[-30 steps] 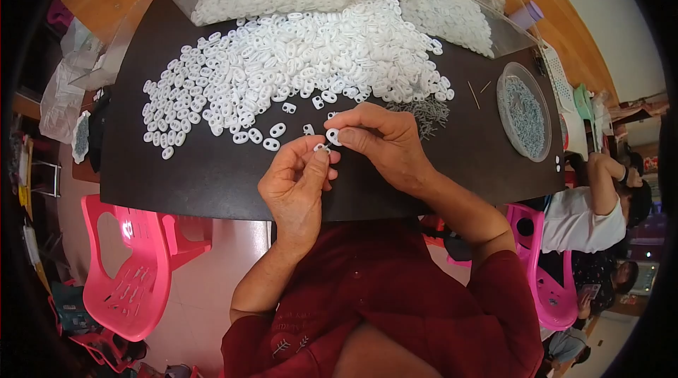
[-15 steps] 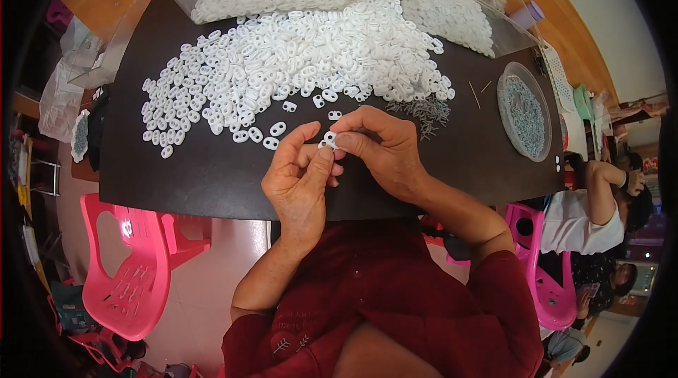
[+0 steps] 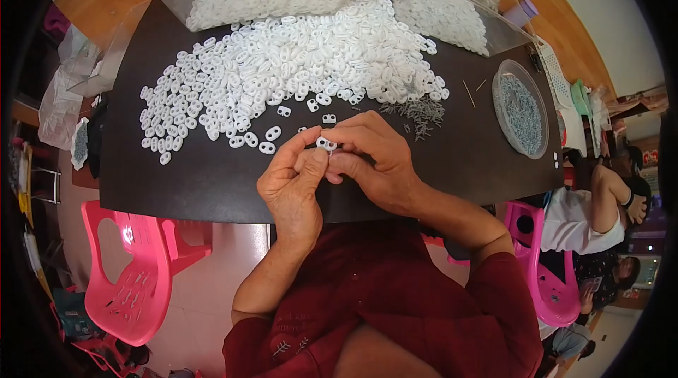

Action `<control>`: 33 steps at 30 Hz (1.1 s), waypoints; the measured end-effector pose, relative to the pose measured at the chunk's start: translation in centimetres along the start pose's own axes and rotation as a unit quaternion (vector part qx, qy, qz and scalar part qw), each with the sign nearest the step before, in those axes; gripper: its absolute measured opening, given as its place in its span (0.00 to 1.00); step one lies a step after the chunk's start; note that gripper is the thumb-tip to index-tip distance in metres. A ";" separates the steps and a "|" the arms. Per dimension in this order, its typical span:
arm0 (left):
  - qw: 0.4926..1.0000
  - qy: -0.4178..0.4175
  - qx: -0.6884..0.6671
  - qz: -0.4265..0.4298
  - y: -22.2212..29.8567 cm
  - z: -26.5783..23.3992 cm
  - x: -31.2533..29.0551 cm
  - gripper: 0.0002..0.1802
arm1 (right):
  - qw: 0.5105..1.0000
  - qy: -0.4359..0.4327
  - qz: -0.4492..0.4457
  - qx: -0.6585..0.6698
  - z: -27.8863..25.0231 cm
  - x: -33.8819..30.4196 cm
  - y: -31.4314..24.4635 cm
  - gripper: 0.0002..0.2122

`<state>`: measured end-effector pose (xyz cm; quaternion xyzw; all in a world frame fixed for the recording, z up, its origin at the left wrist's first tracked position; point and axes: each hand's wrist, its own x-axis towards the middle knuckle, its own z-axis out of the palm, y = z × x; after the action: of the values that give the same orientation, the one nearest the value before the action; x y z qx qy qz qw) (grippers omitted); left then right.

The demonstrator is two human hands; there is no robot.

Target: Inserting small metal pins into white plastic components on a workbench.

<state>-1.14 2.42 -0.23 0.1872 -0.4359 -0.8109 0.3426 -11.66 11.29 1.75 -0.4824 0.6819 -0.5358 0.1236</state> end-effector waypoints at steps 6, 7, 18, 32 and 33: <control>0.997 0.046 -0.047 -0.042 0.5 1.1 0.0 0.11 | 0.974 0.030 -0.152 -0.165 -0.4 0.4 -0.1 0.18; 0.997 0.045 -0.047 -0.042 0.5 1.2 0.0 0.11 | 0.971 0.036 -0.158 -0.173 -0.3 0.4 -0.3 0.19; 0.998 0.012 -0.048 -0.029 0.2 0.6 -0.5 0.10 | 0.968 0.055 -0.171 -0.174 -0.4 0.1 -0.2 0.19; 0.998 -0.004 0.049 0.043 0.3 -0.3 -0.9 0.12 | 0.976 0.057 -0.177 -0.117 0.0 -0.1 -0.5 0.17; 0.997 0.001 0.046 0.060 0.1 -0.2 -0.9 0.12 | 0.976 0.057 -0.177 -0.117 0.1 -0.2 -0.5 0.17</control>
<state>-0.32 2.92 -0.23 0.1773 -0.4830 -0.7678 0.3818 -11.28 11.39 2.11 -0.5752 0.6493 -0.4927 -0.0698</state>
